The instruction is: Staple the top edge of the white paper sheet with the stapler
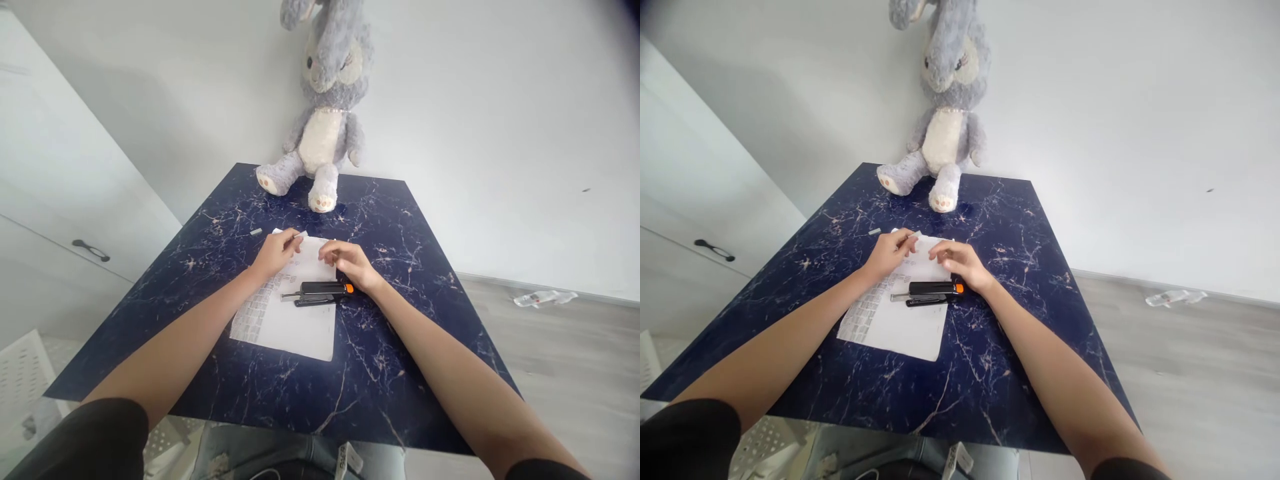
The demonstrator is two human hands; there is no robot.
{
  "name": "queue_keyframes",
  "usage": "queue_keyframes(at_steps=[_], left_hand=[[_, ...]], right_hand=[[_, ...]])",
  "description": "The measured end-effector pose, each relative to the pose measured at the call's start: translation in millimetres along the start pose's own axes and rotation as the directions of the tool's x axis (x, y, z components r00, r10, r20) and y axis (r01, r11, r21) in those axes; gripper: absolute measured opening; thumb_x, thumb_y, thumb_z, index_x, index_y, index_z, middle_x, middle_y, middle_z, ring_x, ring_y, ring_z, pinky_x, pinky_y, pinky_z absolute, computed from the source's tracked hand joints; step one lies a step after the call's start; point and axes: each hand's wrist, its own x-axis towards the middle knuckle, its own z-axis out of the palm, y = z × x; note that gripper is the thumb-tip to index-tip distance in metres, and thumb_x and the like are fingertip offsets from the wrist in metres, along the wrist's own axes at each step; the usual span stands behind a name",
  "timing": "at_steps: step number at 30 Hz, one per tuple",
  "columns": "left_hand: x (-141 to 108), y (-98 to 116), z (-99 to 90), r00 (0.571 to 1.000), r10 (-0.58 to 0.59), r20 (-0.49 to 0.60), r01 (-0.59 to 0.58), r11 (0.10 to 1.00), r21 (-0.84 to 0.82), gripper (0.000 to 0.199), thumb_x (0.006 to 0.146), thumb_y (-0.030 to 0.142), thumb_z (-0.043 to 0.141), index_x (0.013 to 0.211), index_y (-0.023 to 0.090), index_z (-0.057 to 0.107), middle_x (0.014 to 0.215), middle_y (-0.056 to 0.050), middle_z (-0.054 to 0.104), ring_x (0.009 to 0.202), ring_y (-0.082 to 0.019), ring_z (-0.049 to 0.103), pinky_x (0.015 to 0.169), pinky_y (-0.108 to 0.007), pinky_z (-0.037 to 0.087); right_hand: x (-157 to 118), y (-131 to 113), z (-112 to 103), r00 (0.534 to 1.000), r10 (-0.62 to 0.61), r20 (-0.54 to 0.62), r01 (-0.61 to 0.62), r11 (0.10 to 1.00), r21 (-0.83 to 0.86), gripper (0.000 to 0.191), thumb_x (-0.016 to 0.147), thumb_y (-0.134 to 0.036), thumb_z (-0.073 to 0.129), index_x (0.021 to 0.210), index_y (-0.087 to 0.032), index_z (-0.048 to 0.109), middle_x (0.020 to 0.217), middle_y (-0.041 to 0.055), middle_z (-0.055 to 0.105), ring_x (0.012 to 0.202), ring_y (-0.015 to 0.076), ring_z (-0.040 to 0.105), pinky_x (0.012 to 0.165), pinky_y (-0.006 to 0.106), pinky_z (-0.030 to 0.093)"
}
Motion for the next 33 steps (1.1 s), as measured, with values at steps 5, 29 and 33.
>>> queue_keyframes(at_steps=[5,29,33], left_hand=[[7,-9,-3.6,0.953,-0.301,-0.018,0.29,0.93,-0.226,0.034,0.101,0.047,0.057,0.084,0.018,0.066,0.066,-0.001,0.067,0.053,-0.014,0.058,0.052,-0.024,0.042],[6,-13,7.6,0.891,-0.361,-0.277,0.269,0.909,-0.319,0.05,0.105,0.06,0.049,0.094,0.015,0.07,0.071,-0.005,0.07,0.055,-0.015,0.064,0.048,-0.025,0.045],[7,-12,7.5,0.932,-0.266,-0.245,0.137,0.887,-0.44,0.054,0.103,0.064,0.054,0.111,0.013,0.071,0.088,-0.011,0.076,0.075,-0.019,0.073,0.059,-0.027,0.054]], right_hand=[[3,-12,-3,0.832,0.044,0.553,-0.042,0.999,-0.016,0.07,0.074,-0.051,0.092,0.134,-0.022,0.07,0.131,0.0109,0.068,0.106,0.0227,0.067,0.094,0.039,0.054],[3,7,-1,0.944,0.068,-0.323,-0.079,0.997,-0.021,0.053,0.068,-0.041,0.095,0.115,-0.022,0.078,0.119,0.008,0.079,0.111,0.0296,0.075,0.103,0.046,0.058],[6,10,-9,0.853,0.14,-0.502,-0.094,0.989,0.116,0.054,0.071,-0.047,0.091,0.116,-0.026,0.069,0.11,0.0057,0.08,0.102,0.0299,0.077,0.089,0.045,0.063]])
